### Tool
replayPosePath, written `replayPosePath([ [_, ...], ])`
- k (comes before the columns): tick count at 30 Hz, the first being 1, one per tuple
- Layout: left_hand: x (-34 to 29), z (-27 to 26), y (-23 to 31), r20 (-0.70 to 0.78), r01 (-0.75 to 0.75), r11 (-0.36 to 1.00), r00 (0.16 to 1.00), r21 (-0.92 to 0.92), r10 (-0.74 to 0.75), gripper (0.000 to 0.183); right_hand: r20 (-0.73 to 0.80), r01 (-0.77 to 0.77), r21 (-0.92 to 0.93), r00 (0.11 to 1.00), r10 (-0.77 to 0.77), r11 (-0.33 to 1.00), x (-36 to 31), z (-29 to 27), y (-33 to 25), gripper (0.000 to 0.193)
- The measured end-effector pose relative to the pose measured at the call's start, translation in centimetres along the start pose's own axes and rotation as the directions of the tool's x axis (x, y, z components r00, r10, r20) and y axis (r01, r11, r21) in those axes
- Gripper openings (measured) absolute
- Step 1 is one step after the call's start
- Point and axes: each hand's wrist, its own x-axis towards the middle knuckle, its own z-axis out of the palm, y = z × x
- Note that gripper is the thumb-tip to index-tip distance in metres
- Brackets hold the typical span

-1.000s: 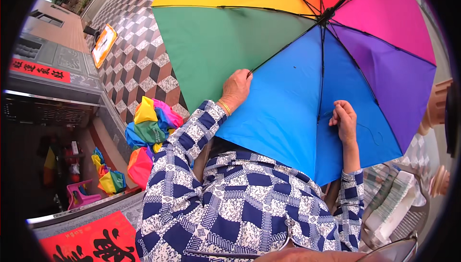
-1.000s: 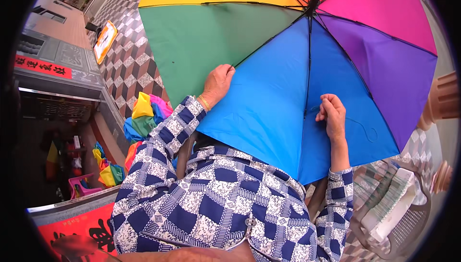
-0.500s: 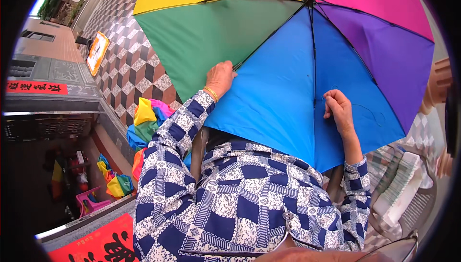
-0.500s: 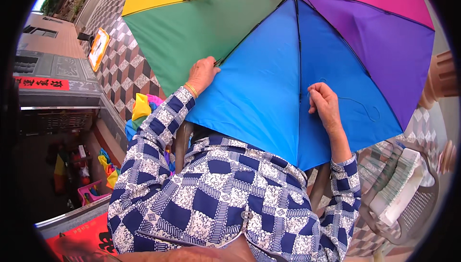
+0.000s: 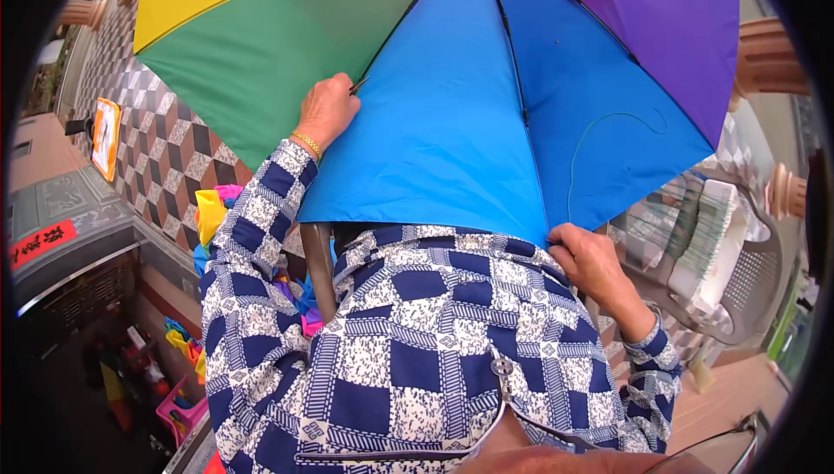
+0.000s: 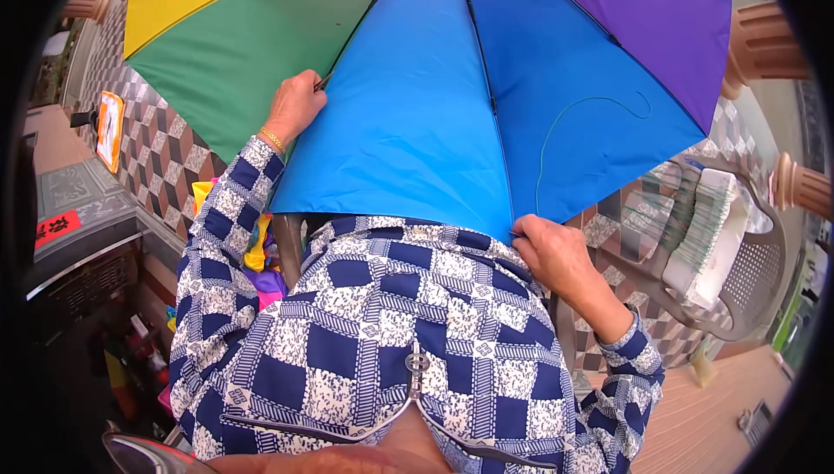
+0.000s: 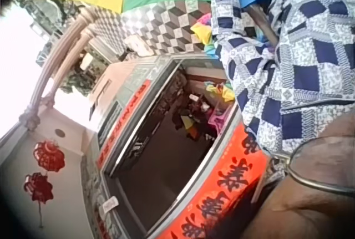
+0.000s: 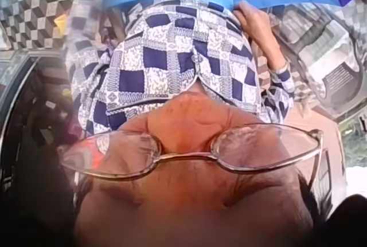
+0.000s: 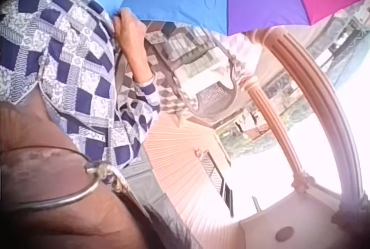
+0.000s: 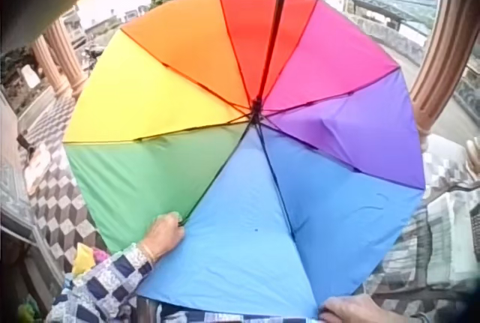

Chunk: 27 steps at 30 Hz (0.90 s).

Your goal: Repairing the fabric of a multi-colored umbrella by sewing it back to the frame ribs.

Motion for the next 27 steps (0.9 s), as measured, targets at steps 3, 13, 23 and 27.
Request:
replayPosePath([
  [3, -0.2, 0.0, -0.2, -0.002, -0.011, 0.995, 1.000, -0.095, 0.011, 0.014, -0.045, 0.064, -0.036, 0.997, -0.066, 0.997, -0.4, 0.3, 0.5, 0.013],
  [13, -0.4, -0.4, -0.1, 0.019, -0.019, 0.997, 1.000, -0.077, 0.020, 0.014, -0.154, 0.078, -0.313, 0.979, -0.131, 0.946, -0.9, -1.2, 3.8, 0.021],
  [23, -0.2, -1.6, 0.7, 0.016, 0.000, 0.998, 1.000, -0.070, 0.001, 0.022, -0.394, 0.071, -0.363, 0.892, -0.222, 0.929, -0.2, -3.9, 6.0, 0.016],
  [27, -0.3, -0.8, 0.6, -0.016, -0.059, 0.995, 0.998, -0.082, 0.058, 0.020, -0.634, 0.132, -0.301, 0.712, -0.301, 0.945, 3.0, -7.5, 5.4, 0.016],
])
